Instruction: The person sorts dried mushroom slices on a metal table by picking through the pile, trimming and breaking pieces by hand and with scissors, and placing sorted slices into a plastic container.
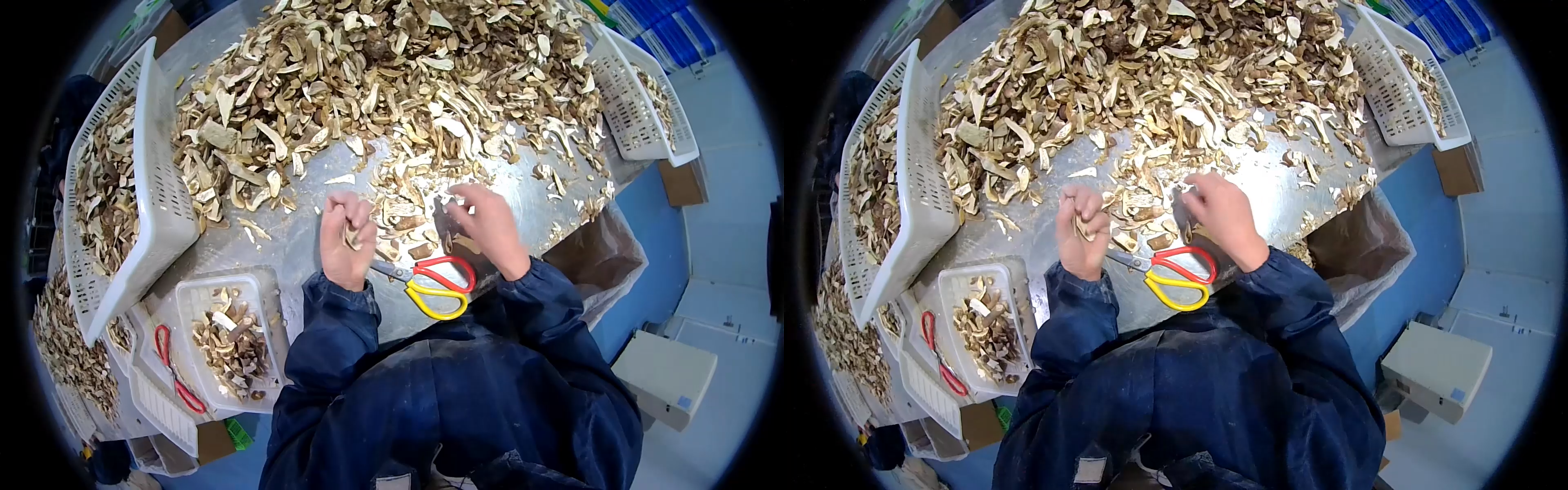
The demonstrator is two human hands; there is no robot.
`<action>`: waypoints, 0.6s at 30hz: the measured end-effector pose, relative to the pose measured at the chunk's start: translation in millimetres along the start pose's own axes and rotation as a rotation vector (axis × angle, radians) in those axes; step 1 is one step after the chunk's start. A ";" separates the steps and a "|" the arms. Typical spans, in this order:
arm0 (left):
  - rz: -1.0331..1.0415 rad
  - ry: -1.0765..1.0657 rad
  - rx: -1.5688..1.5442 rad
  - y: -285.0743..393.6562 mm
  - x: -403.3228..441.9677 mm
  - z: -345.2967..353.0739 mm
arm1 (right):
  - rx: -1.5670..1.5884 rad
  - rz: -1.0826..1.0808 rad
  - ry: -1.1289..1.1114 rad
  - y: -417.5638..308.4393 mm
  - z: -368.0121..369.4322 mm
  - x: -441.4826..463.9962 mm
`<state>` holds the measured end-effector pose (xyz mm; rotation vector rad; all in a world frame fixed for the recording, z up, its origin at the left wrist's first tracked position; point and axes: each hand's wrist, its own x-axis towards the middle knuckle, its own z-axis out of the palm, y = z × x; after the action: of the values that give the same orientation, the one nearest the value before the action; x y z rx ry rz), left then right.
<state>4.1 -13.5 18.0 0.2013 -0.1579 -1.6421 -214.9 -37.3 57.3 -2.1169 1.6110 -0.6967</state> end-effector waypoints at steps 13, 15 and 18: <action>-0.093 0.107 0.636 -11.3 0.8 8.1 | 1.383 0.707 -0.600 -12.9 5.6 11.4; -0.188 0.087 0.735 -17.5 -2.6 13.8 | 1.561 0.737 -0.671 -4.9 7.8 7.1; -0.264 0.106 0.830 -25.8 -7.8 19.6 | 1.631 0.789 -0.724 -2.0 12.6 1.6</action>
<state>-24.8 -4.0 31.6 0.9696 -0.7559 -1.7386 -205.6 -38.3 48.6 -0.3579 0.7121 -0.4978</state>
